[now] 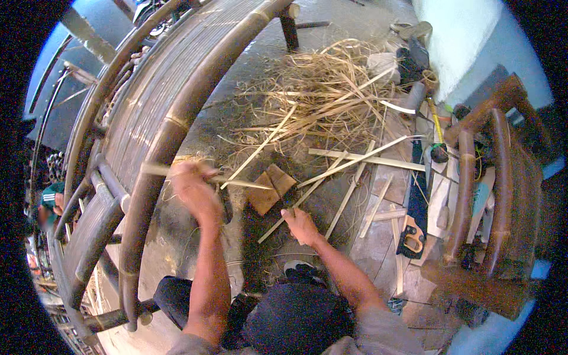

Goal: The person sits on the ground and uses a knife to split and shape thin bamboo strips. They repeatedly insert the strips into slots on a bamboo bench frame, adjusting and tapping them into place.

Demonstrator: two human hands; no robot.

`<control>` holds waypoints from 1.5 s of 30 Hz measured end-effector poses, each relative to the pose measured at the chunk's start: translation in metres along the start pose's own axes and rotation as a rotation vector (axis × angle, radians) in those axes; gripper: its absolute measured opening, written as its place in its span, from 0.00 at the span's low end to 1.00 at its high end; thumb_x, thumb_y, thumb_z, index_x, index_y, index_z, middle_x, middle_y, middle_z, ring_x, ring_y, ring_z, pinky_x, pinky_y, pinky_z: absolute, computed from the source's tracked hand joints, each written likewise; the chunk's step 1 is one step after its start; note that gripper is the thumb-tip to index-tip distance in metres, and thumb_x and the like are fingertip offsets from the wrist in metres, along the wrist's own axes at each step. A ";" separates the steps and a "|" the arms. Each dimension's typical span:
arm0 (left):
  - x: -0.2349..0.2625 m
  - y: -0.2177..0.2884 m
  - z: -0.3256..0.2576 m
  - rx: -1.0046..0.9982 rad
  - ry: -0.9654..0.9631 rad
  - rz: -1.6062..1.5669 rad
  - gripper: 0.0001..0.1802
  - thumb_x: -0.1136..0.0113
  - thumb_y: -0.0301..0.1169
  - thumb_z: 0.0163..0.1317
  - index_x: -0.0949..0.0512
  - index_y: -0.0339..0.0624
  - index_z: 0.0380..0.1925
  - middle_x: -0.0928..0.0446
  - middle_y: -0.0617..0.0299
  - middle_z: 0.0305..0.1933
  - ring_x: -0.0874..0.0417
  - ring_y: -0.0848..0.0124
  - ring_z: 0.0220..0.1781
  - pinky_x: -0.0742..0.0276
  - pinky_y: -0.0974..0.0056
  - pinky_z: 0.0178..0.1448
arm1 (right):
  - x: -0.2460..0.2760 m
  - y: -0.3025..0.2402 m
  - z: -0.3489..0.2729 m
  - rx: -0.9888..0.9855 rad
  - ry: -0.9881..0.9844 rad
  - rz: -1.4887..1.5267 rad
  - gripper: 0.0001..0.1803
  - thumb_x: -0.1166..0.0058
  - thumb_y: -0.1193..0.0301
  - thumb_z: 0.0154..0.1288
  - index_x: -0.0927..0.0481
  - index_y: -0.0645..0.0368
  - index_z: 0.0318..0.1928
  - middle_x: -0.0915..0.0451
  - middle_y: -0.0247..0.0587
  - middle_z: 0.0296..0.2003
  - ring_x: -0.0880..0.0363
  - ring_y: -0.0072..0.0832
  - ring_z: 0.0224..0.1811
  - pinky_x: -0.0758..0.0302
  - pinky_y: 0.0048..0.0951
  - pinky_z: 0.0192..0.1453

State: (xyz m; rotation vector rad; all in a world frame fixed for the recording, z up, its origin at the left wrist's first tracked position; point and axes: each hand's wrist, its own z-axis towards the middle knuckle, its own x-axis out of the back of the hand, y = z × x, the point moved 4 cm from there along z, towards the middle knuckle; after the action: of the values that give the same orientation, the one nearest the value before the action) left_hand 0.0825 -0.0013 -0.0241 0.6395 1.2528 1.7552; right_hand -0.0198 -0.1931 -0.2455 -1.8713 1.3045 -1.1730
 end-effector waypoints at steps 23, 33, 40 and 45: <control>0.047 -0.010 -0.107 0.612 -0.769 0.370 0.22 0.55 0.38 0.79 0.25 0.40 0.63 0.33 0.73 0.23 0.35 0.82 0.21 0.39 0.70 0.24 | 0.111 -0.139 0.045 0.576 0.348 -0.634 0.16 0.37 0.58 0.55 0.20 0.54 0.38 0.16 0.51 0.29 0.13 0.53 0.34 0.17 0.52 0.36; 0.052 -0.024 -0.108 0.868 -0.578 0.073 0.26 0.54 0.40 0.79 0.35 0.44 0.73 0.35 0.71 0.25 0.35 0.80 0.20 0.36 0.71 0.21 | 0.061 -0.111 -0.010 0.846 0.116 -0.522 0.16 0.37 0.57 0.54 0.24 0.56 0.30 0.18 0.50 0.27 0.16 0.53 0.32 0.20 0.52 0.36; 0.071 -0.003 -0.122 1.001 -0.611 -0.029 0.27 0.52 0.37 0.79 0.38 0.47 0.75 0.37 0.73 0.25 0.36 0.81 0.19 0.39 0.72 0.20 | 0.066 -0.115 0.017 0.484 0.178 -0.671 0.15 0.39 0.56 0.57 0.20 0.55 0.32 0.16 0.54 0.30 0.14 0.54 0.34 0.18 0.53 0.37; 0.091 0.002 -0.132 1.045 -0.544 0.134 0.29 0.51 0.40 0.79 0.38 0.46 0.76 0.36 0.73 0.25 0.37 0.82 0.20 0.40 0.73 0.21 | 0.105 -0.109 0.028 0.395 0.269 -0.622 0.20 0.38 0.55 0.56 0.19 0.58 0.39 0.16 0.57 0.32 0.15 0.57 0.36 0.19 0.53 0.37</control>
State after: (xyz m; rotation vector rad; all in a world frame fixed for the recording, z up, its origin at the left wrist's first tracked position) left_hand -0.0685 0.0128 -0.0767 1.6785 1.6763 0.7841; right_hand 0.0665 -0.2524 -0.1329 -1.9054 0.5350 -1.8917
